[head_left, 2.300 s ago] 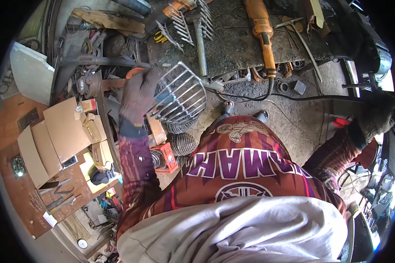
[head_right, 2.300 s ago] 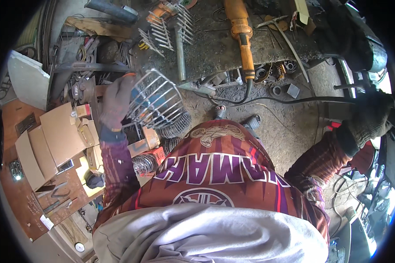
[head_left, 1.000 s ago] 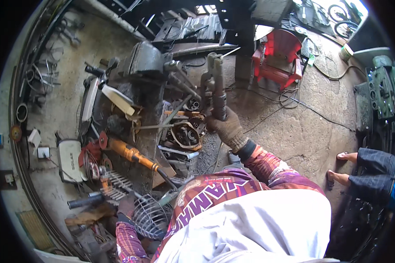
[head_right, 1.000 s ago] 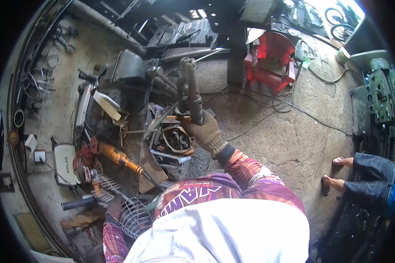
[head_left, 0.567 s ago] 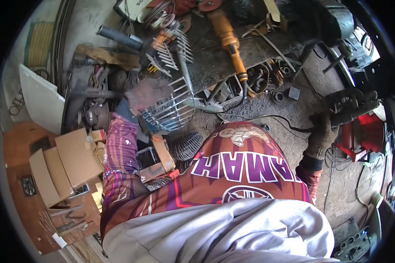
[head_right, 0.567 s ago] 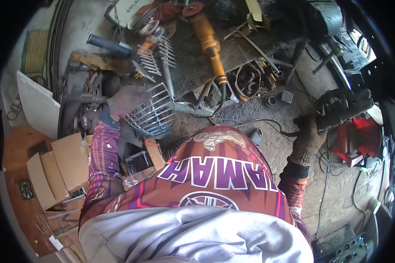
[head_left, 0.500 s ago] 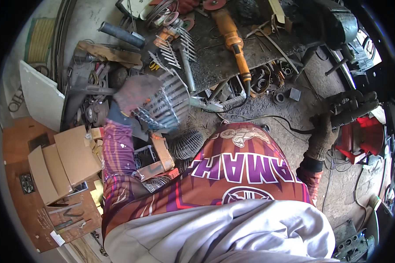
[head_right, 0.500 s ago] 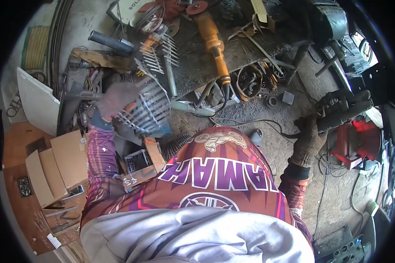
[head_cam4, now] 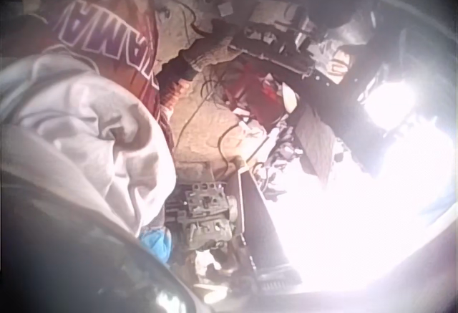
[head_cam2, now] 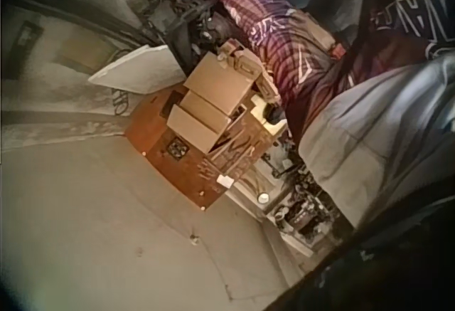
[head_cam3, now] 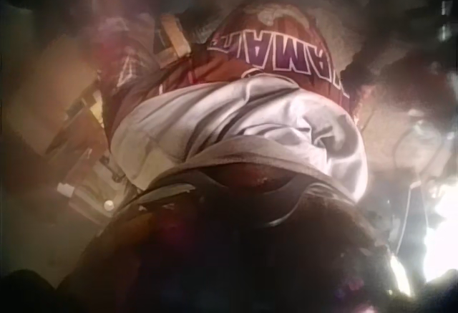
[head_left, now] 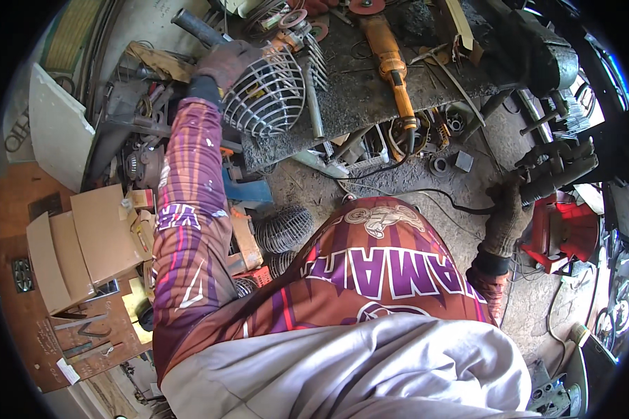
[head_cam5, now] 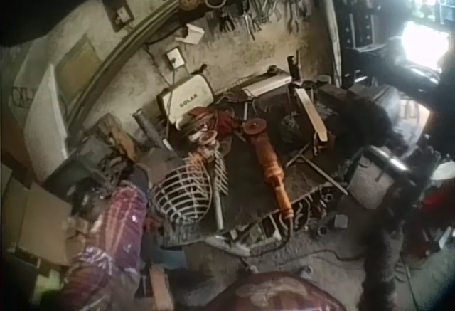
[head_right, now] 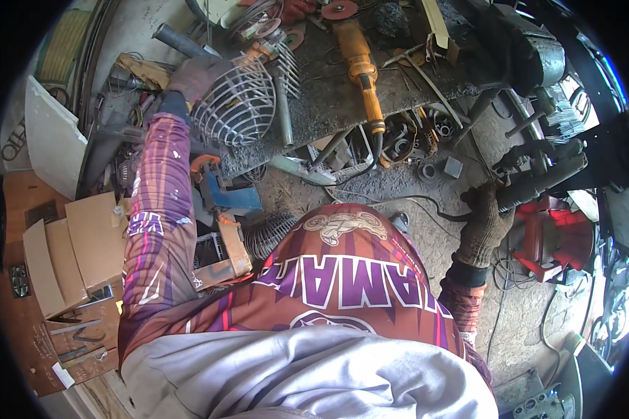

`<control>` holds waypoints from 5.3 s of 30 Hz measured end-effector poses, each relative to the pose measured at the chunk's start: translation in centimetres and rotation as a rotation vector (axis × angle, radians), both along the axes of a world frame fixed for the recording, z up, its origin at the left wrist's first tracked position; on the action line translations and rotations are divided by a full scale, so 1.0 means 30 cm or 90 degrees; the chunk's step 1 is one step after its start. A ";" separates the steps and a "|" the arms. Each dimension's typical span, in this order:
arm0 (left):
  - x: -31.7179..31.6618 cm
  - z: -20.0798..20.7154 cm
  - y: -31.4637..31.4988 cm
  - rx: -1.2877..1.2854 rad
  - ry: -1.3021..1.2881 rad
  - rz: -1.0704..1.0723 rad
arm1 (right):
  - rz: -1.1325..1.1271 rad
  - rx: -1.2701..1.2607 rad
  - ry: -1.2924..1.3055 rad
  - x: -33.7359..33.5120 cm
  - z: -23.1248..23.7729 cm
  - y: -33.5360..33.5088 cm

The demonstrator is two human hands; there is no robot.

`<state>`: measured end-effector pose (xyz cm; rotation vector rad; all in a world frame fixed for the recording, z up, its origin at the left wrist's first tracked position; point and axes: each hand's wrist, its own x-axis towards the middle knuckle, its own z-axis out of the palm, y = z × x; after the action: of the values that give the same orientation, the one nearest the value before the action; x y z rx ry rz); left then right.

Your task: The person positions a metal grid on a workbench, aligns a metal piece, and uses a welding torch to join the metal parts while wearing gloves.

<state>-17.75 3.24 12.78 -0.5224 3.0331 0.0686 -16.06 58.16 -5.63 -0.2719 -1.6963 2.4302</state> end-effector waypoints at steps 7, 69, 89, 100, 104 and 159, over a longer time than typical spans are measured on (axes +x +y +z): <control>0.064 -0.147 0.125 -0.097 0.127 0.038 | -0.044 0.021 -0.038 0.058 -0.047 0.054; -0.010 -0.232 -0.276 0.245 0.150 -0.013 | -0.032 0.122 0.014 0.256 0.044 -0.221; 0.107 -0.104 -0.030 0.352 -0.222 -0.280 | -0.039 0.117 0.002 0.376 0.103 -0.413; 0.047 -0.142 0.024 0.328 -0.164 -0.287 | -0.012 0.091 -0.034 0.314 0.067 -0.327; 0.063 -0.138 0.073 0.259 -0.112 -0.287 | -0.029 0.099 -0.027 0.314 0.064 -0.309; 0.060 -0.216 0.269 -0.048 0.128 -0.317 | -0.094 0.064 -0.061 0.344 0.049 -0.274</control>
<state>-15.96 11.33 6.30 0.2634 3.2670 -0.0205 -5.75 49.95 -4.15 -0.4882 -1.7631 2.2522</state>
